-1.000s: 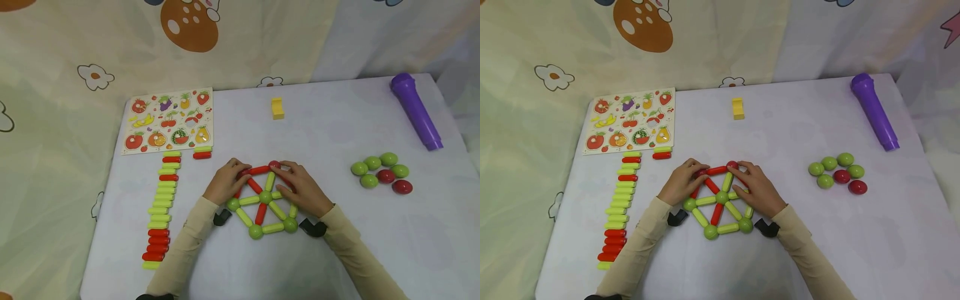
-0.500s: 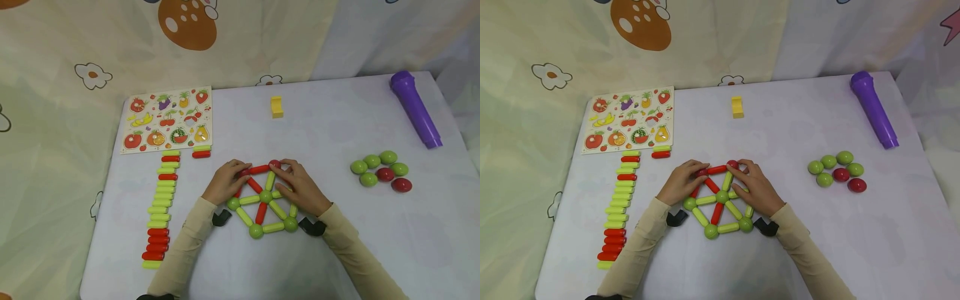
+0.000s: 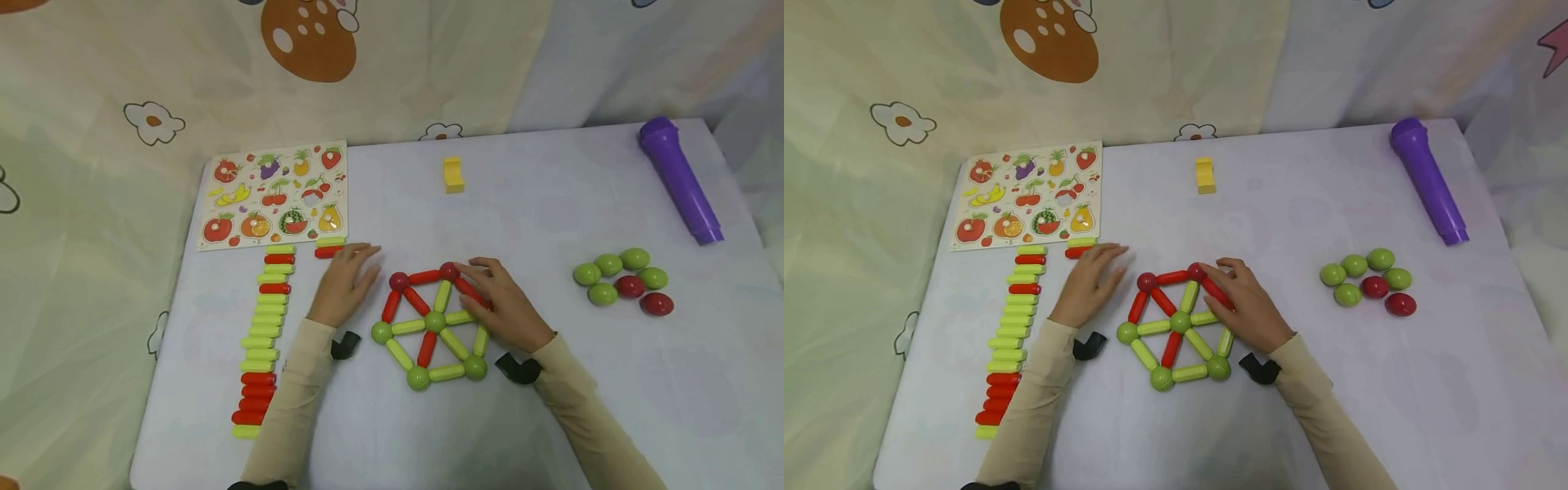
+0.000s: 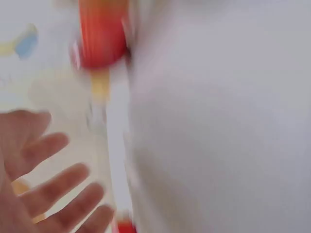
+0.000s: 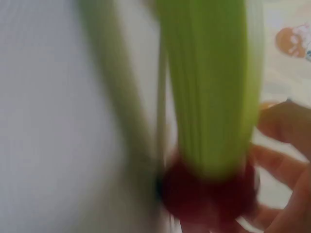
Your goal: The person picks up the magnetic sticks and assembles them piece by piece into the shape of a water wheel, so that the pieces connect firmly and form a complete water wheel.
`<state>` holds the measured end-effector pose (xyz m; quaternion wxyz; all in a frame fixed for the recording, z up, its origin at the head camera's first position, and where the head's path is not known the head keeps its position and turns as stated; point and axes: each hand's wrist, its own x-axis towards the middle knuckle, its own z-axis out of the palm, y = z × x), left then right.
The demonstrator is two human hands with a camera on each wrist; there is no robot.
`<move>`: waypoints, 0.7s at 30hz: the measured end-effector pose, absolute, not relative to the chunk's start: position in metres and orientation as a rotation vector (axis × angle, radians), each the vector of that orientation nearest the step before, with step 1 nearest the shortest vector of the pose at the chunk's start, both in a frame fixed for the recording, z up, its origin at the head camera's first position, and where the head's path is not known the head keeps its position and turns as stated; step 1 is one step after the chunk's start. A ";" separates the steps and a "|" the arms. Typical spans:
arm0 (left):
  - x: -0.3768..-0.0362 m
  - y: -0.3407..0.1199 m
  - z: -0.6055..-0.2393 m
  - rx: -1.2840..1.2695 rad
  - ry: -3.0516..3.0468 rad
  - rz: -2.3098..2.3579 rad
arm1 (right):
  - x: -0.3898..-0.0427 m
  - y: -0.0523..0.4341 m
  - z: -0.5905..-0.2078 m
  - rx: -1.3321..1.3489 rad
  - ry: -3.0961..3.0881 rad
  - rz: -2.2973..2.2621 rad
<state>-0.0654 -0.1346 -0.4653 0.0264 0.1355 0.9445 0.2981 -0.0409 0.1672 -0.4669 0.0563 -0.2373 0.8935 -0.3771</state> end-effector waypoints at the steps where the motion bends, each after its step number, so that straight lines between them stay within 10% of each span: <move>1: -0.068 -0.142 -0.464 0.368 2.988 0.862 | -0.039 0.171 -0.464 -0.711 2.732 -1.124; 21: -0.072 -0.176 -0.466 0.131 3.050 0.587 | -0.014 0.198 -0.466 -0.567 2.831 -1.051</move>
